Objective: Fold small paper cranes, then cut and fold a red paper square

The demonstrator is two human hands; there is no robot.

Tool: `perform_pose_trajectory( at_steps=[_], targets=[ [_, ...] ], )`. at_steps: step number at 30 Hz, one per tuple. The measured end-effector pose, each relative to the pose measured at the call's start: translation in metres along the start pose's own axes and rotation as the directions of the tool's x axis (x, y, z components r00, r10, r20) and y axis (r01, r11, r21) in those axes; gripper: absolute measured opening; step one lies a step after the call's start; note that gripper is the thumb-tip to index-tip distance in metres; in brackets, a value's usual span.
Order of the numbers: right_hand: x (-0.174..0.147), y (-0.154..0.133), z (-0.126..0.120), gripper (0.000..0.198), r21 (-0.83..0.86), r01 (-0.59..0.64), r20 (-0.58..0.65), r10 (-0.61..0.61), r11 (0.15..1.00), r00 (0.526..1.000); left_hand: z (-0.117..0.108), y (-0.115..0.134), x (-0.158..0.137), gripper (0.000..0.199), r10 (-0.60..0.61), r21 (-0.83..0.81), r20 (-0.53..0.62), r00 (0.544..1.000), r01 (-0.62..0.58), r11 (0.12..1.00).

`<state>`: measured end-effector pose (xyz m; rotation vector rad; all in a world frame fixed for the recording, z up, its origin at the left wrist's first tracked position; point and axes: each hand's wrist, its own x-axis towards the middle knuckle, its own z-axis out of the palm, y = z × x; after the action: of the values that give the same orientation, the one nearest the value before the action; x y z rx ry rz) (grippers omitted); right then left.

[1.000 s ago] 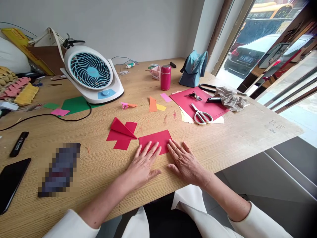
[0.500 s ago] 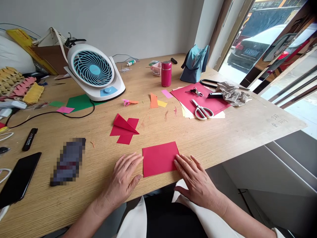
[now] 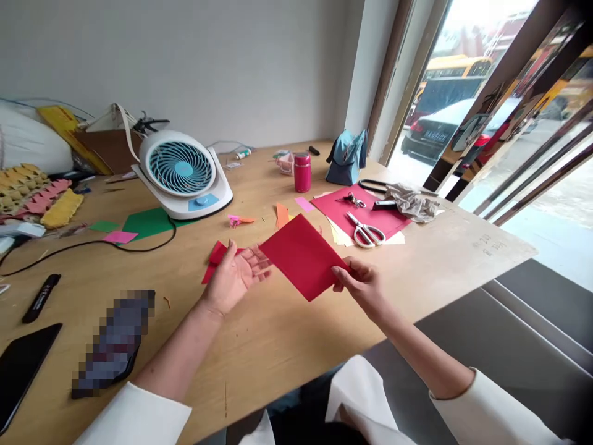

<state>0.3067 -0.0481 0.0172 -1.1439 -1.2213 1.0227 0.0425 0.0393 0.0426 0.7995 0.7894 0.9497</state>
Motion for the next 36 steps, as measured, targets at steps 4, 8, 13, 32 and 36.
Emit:
perform_pose_trajectory(
  at_steps=[4, 8, 13, 32, 36],
  targets=[
    [0.048, 0.012, 0.031, 0.046, 0.210, -0.127, 0.048, 0.120, 0.969, 0.992, 0.015, 0.002, 0.027, 0.055, 0.072, -0.075, 0.018, 0.997, -0.071, 0.995],
    [0.079, 0.015, 0.052, 0.046, 0.192, -0.118, 0.175, 0.085, 0.974, 0.981, 0.019, -0.006, 0.044, 0.044, 0.166, 0.058, -0.075, 0.983, -0.162, 0.985],
    [0.109, 0.017, 0.057, 0.040, 0.231, -0.065, 0.174, 0.024, 0.971, 0.984, 0.010, -0.016, 0.049, 0.042, 0.265, 0.162, -0.073, 0.962, -0.250, 0.955],
    [0.102, 0.036, 0.049, 0.029, 0.370, -0.078, 0.004, 0.083, 0.926, 0.997, 0.022, -0.028, 0.039, 0.012, 0.305, 0.683, -0.041, 0.952, -0.196, 0.704],
    [0.103, 0.038, 0.049, 0.032, 0.355, -0.054, -0.046, 0.075, 0.933, 0.996, 0.023, -0.028, 0.039, 0.011, 0.285, 0.549, -0.073, 0.956, -0.200, 0.812]
  ],
)
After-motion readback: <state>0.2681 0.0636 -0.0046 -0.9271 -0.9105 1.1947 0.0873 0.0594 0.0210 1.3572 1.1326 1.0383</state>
